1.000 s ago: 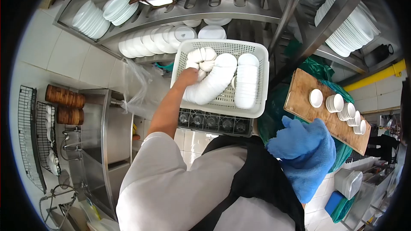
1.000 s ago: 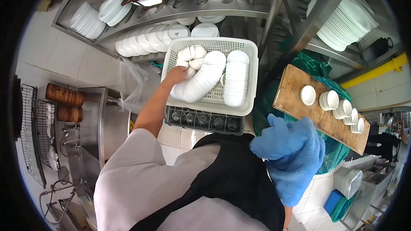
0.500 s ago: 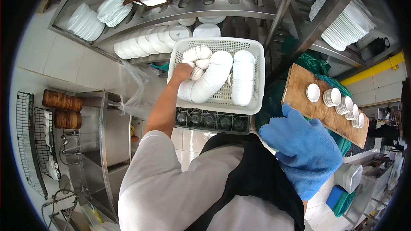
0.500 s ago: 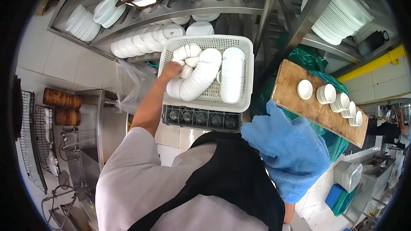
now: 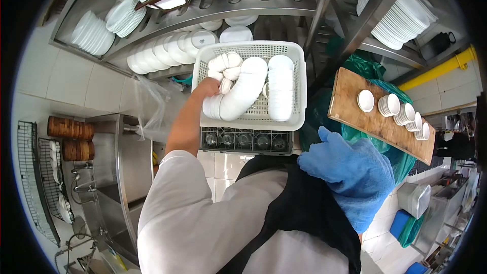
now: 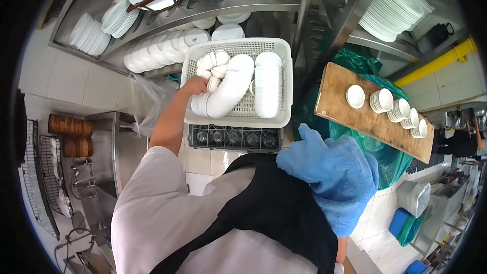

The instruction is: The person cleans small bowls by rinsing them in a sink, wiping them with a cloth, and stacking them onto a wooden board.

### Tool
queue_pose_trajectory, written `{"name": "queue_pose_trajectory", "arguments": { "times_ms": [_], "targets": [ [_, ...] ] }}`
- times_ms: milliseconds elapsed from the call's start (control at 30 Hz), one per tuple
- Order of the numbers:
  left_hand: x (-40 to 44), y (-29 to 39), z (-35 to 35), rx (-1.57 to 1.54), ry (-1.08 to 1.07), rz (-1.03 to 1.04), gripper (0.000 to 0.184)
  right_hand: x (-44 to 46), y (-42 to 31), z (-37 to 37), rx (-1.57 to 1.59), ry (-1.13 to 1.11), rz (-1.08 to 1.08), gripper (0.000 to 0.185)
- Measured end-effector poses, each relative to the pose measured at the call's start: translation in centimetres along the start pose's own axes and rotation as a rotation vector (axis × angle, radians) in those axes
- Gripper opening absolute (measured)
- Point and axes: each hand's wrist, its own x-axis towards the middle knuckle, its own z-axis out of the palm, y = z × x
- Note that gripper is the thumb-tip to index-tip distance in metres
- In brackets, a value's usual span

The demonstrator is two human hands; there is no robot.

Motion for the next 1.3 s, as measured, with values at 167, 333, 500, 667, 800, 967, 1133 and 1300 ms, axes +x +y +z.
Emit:
{"name": "queue_pose_trajectory", "arguments": {
  "times_ms": [167, 333, 500, 667, 800, 967, 1133, 1300],
  "targets": [
    [0.3, -0.6, 3.1, -0.627, 0.363, -0.04, 0.019, 0.1, -0.2, 0.1, 0.004, 0.008, 0.013, 0.03],
    [0.3, -2.6, 4.2, -0.515, 0.622, 0.17, 0.019, -0.4, 0.1, -0.3, -0.002, 0.008, 0.038, 0.03],
    [-6.4, -0.5, 0.1, -1.46, 0.783, -0.232, 0.025, -0.6, 0.3, -1.2, -0.026, -0.009, 0.093, 0.03],
    [-11.9, 9.5, -3.3, -1.518, 0.804, -0.041, 0.009, -0.3, 0.5, -3.0, -0.043, -0.107, 0.227, 0.031],
    [-16.5, 24.1, -3.2, -1.623, 0.498, 0.448, 0.014, -3.6, 1.0, 3.6, 0.286, 0.506, 0.248, 0.023],
    [-22.5, 37.0, -4.2, -1.46, 0.217, 0.828, 0.01, 0.7, 0.5, 2.1, -0.273, 0.473, 0.301, 0.023],
    [-22.5, 38.8, -6.2, -1.045, 0.4, 1.031, 0.021, 0.8, 1.8, -0.7, 0.034, 0.72, 0.301, 0.028],
    [-22.5, 41.8, -3.4, -0.782, 0.664, 1.039, 0.051, -2.6, 8.1, 8.6, 0.109, 0.808, 0.216, 0.026]
  ]
}}
